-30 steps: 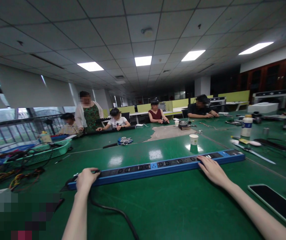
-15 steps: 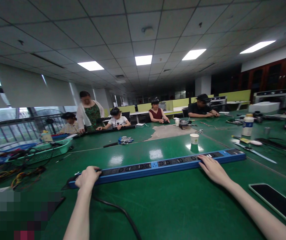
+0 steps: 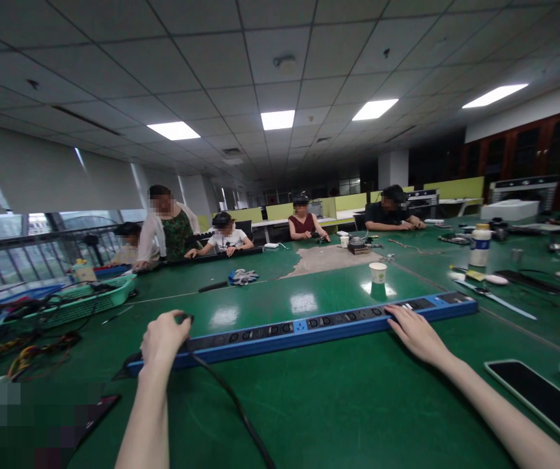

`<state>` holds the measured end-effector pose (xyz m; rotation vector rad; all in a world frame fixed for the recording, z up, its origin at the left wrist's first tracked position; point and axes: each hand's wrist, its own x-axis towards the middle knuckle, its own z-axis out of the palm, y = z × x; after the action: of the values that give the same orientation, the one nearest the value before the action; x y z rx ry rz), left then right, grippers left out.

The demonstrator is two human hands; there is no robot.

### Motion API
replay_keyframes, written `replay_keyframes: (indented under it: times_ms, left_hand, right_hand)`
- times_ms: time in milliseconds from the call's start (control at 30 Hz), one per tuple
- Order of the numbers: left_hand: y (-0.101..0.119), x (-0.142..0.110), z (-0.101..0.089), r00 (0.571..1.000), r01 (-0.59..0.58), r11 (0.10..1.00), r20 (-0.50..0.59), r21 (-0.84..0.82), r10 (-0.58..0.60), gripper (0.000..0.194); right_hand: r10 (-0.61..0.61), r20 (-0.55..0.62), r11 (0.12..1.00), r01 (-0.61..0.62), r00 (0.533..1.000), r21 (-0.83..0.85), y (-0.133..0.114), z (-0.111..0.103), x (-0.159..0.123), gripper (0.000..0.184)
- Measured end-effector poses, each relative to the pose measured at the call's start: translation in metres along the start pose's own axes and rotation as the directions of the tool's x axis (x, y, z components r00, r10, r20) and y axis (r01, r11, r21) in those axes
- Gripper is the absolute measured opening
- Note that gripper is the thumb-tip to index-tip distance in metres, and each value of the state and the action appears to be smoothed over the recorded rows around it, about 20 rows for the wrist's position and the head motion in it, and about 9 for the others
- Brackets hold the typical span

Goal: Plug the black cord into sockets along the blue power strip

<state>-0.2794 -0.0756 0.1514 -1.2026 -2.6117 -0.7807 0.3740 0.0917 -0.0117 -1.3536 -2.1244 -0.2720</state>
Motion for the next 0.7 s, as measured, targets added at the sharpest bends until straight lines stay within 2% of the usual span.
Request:
replay_keyframes:
  times_ms: [100, 200, 267, 367, 433, 533, 600, 633, 700]
  left_hand:
    - [0.007, 0.008, -0.009, 0.999, -0.007, 0.999, -0.035, -0.031, 0.006, 0.054]
    - [0.009, 0.013, -0.002, 0.994, -0.077, 0.994, 0.075, -0.082, 0.083, 0.047]
    - [0.006, 0.015, 0.012, 0.964, -0.134, 0.979, 0.207, -0.154, 0.165, 0.043]
    - [-0.002, 0.018, 0.036, 0.884, -0.182, 0.955, 0.386, -0.237, 0.264, 0.042]
    - [-0.007, 0.019, 0.044, 0.86, -0.197, 0.949, 0.421, -0.245, 0.287, 0.041]
    - [-0.009, 0.017, 0.043, 0.844, -0.137, 0.938, 0.458, -0.318, 0.278, 0.038]
    - [-0.006, 0.014, 0.035, 0.858, -0.147, 0.943, 0.436, -0.297, 0.271, 0.039]
    - [-0.004, 0.012, 0.03, 0.882, -0.189, 0.952, 0.385, -0.24, 0.272, 0.039]
    - [0.001, 0.009, 0.023, 0.927, -0.293, 0.953, 0.219, -0.079, 0.303, 0.037]
  right_hand:
    - [0.001, 0.0, 1.0, -0.001, 1.0, -0.005, -0.002, -0.001, 0.0, 0.055]
    - [0.003, 0.001, 1.0, -0.003, 1.0, -0.001, -0.003, -0.003, -0.001, 0.056]
    - [0.002, 0.002, 1.0, -0.002, 1.0, 0.005, -0.003, -0.003, -0.001, 0.056]
    - [-0.002, 0.002, 1.0, 0.002, 1.0, 0.015, -0.003, -0.004, 0.0, 0.056]
    - [-0.004, 0.0, 1.0, 0.004, 1.0, 0.02, -0.003, -0.004, 0.0, 0.056]
    - [-0.003, 0.001, 1.0, 0.003, 1.0, 0.025, -0.004, -0.005, 0.0, 0.056]
    - [0.0, 0.001, 1.0, 0.0, 1.0, 0.027, -0.005, -0.006, 0.0, 0.056]
    - [0.002, -0.001, 1.0, -0.002, 1.0, 0.027, -0.005, -0.005, -0.001, 0.056]
    - [0.002, -0.003, 1.0, -0.002, 1.0, 0.023, -0.004, -0.005, -0.001, 0.056]
